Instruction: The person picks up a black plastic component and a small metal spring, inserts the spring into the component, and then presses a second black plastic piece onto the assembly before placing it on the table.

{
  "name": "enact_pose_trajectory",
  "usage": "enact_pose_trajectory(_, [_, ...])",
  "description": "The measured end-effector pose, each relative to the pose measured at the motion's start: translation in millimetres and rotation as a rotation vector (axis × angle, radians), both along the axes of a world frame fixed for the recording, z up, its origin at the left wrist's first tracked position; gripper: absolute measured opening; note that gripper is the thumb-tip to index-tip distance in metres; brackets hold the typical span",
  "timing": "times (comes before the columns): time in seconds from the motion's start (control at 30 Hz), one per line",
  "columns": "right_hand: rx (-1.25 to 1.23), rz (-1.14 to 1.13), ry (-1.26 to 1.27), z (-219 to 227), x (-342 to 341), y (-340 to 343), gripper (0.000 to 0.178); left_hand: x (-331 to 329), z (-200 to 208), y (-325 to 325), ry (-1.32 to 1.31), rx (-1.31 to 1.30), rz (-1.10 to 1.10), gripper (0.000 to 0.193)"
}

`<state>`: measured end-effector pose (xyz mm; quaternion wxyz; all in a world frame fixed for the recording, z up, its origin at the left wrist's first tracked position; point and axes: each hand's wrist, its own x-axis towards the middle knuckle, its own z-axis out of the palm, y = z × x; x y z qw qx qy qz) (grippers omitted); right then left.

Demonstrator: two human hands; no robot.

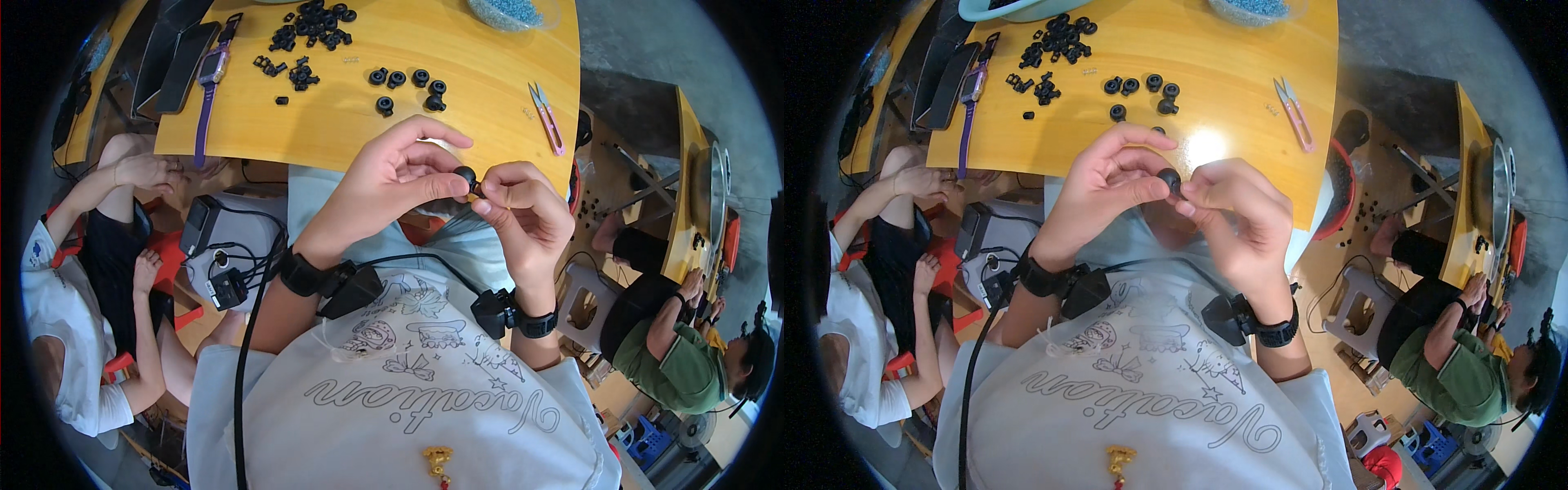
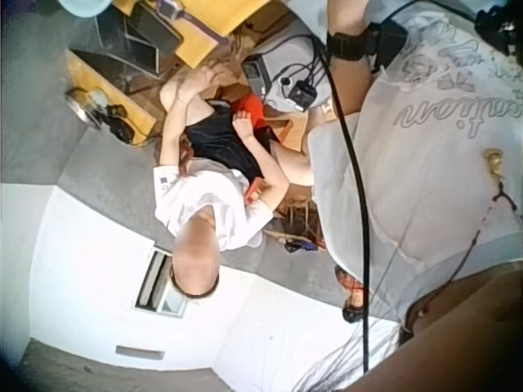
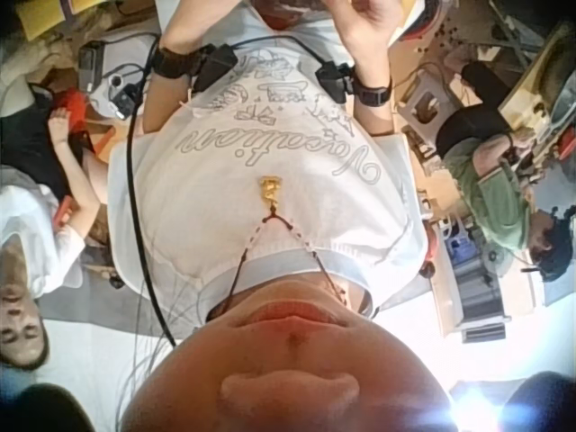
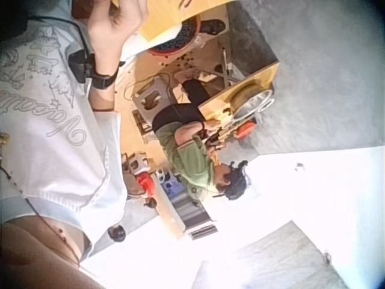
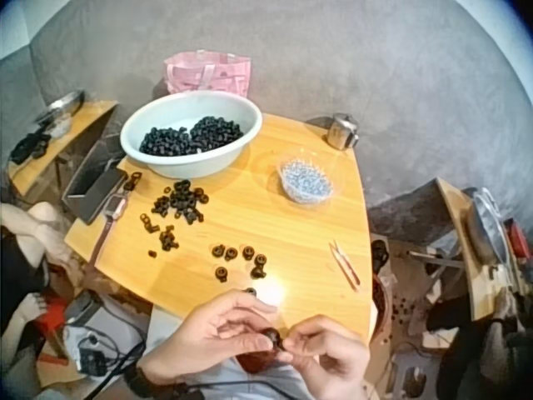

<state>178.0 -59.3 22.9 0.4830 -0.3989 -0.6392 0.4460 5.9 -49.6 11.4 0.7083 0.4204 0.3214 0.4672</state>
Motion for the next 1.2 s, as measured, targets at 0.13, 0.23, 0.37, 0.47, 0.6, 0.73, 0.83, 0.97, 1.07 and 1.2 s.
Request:
enact_pose_trajectory(0.13, [0.055,-0.058,0.009,-1,-2,0,0.017,1,-1,0,-0.026,-0.013,-0.07,0.022])
enact_pose_trajectory(0.23, [0.075,-0.095,-0.003,-3,-2,0,0.016,3,-2,-1,0.006,0.021,-0.076,0.027])
enact_pose_trajectory(0.37, [0.031,-0.121,0.035,-5,-1,0,0.016,5,4,-3,0.107,0.014,-0.077,0.029])
enact_pose_trajectory(0.47, [0.064,-0.123,0.052,-8,-3,0,0.016,8,5,-5,0.129,0.01,-0.043,0.029])
enact_pose_trajectory(0.6, [0.041,-0.155,0.062,-12,-5,-2,0.017,9,4,-6,0.123,-0.002,-0.027,0.03])
enact_pose_trajectory(0.73, [0.078,-0.188,0.041,-15,-11,-3,0.016,16,-1,-11,0.132,-0.017,-0.005,0.035])
enact_pose_trajectory(0.83, [0.103,-0.225,-0.026,-14,-13,-3,0.014,19,-5,-10,0.206,0.129,0.018,0.039])
enact_pose_trajectory(0.97, [0.103,-0.239,-0.071,-17,-13,-4,0.014,20,-2,-10,0.164,-0.003,-0.006,0.035])
enact_pose_trajectory(1.07, [0.049,-0.21,-0.088,-18,-12,-4,0.018,18,-4,-10,0.187,-0.016,-0.004,0.033])
enact_pose_trajectory(1.2, [-0.026,-0.165,-0.011,-14,-12,-5,0.02,15,-3,-9,0.333,0.061,0.01,0.031])
